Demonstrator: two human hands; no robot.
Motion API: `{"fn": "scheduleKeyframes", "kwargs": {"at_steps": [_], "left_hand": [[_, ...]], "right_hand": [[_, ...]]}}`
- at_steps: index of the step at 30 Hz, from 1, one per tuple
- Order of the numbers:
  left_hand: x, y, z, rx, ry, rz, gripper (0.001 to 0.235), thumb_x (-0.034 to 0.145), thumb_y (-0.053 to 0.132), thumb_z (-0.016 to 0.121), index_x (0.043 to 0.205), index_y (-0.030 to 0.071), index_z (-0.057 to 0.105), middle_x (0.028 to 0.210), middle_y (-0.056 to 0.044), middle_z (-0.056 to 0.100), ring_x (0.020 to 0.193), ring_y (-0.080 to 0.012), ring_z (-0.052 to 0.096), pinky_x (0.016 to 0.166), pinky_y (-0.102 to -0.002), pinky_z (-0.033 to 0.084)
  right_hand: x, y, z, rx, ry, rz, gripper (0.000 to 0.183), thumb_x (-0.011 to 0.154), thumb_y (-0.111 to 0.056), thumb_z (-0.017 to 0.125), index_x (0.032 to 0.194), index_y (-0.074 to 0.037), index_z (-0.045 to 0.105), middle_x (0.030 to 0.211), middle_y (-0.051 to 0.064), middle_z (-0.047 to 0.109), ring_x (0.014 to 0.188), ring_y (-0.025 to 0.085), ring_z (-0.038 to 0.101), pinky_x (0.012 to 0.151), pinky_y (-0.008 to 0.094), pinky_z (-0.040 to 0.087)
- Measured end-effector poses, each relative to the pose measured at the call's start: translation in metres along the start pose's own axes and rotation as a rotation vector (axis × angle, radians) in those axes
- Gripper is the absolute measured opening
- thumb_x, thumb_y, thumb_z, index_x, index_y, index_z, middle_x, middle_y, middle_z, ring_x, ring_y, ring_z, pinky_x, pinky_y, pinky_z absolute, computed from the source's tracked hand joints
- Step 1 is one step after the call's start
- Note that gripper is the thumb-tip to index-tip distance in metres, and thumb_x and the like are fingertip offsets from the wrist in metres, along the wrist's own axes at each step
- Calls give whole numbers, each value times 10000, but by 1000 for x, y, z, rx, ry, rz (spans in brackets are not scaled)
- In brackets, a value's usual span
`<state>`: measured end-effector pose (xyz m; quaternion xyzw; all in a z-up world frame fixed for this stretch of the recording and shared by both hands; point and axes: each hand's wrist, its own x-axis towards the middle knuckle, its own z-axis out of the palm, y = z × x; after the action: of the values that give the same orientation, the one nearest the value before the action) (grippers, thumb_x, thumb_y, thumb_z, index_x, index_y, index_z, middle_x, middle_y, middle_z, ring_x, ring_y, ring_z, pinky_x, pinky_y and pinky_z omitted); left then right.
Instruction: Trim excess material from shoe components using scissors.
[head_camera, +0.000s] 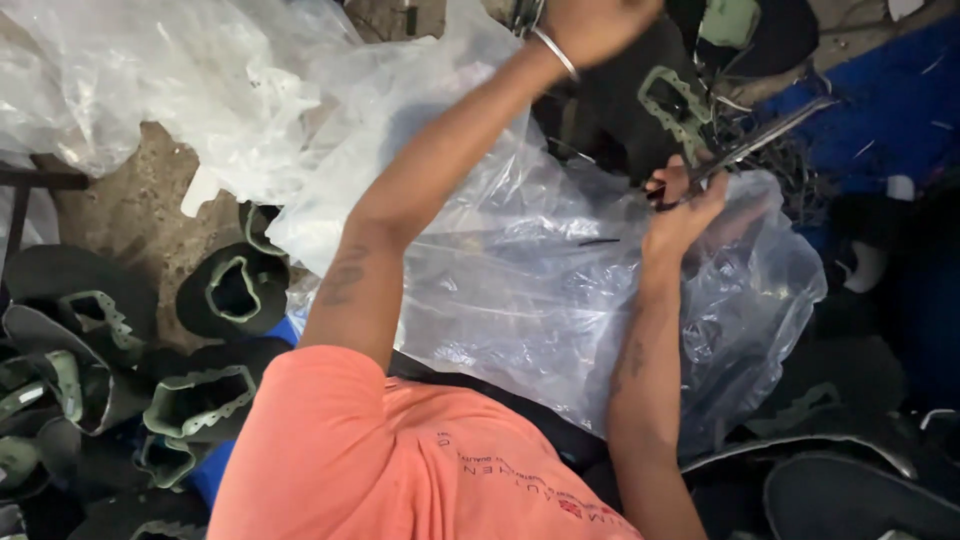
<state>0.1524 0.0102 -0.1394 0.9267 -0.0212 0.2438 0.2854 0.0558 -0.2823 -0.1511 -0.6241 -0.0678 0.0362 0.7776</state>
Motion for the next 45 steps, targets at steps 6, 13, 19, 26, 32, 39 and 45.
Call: {"fn": "scheduleKeyframes", "kwargs": {"at_steps": [6,13,19,26,32,39,45], "left_hand": [[-90,144,-26,-489,-21,200,789,844,69,743,1532,-18,366,1622,-214,283,1438,-426,436,1196,-460,439],[-140,129,-24,-986,-115,229,460,855,39,858,1206,215,618,1625,-150,353,1508,-340,378,1232,-426,412],[-175,60,101,-1362,-66,-497,635,813,-57,802,1327,110,467,1302,-151,640,1193,-277,630,1012,-431,559],[-131,99,7,-1254,-436,-497,289,987,76,649,1273,40,619,1076,-171,765,911,-252,723,790,-394,612],[-144,88,1,-568,-130,469,302,906,231,796,1154,83,707,1032,-117,733,870,-242,681,746,-323,556],[-135,72,0,-1247,-575,-336,217,883,-27,604,1083,-54,684,830,-123,663,706,-160,640,651,-295,516],[-181,73,68,-1802,-493,-261,309,976,-26,680,1284,-40,692,1227,-83,735,1106,-159,679,985,-335,554]], "right_hand": [[-3,-21,-8,335,-24,234,426,1063,-362,555,1366,-72,629,913,138,712,725,190,659,587,256,490],[0,-55,7,736,-64,335,510,909,-338,598,1326,-45,574,1253,130,713,1129,313,712,974,447,573],[1,-49,7,435,-2,105,483,915,-166,645,1367,-25,549,1107,77,647,929,208,616,841,356,495],[2,-59,-3,306,10,23,431,1007,33,684,1383,-30,483,1005,46,592,759,117,517,621,243,425],[8,-35,-17,389,-102,109,455,951,20,645,1385,-20,514,1179,87,654,1031,199,687,933,320,575],[11,-52,-20,146,134,-195,512,901,-23,690,1389,28,541,1178,93,638,989,193,619,875,316,514],[-1,-61,-18,-43,-40,-315,577,945,-124,755,1447,14,508,1168,2,558,991,92,540,894,220,455]]}}
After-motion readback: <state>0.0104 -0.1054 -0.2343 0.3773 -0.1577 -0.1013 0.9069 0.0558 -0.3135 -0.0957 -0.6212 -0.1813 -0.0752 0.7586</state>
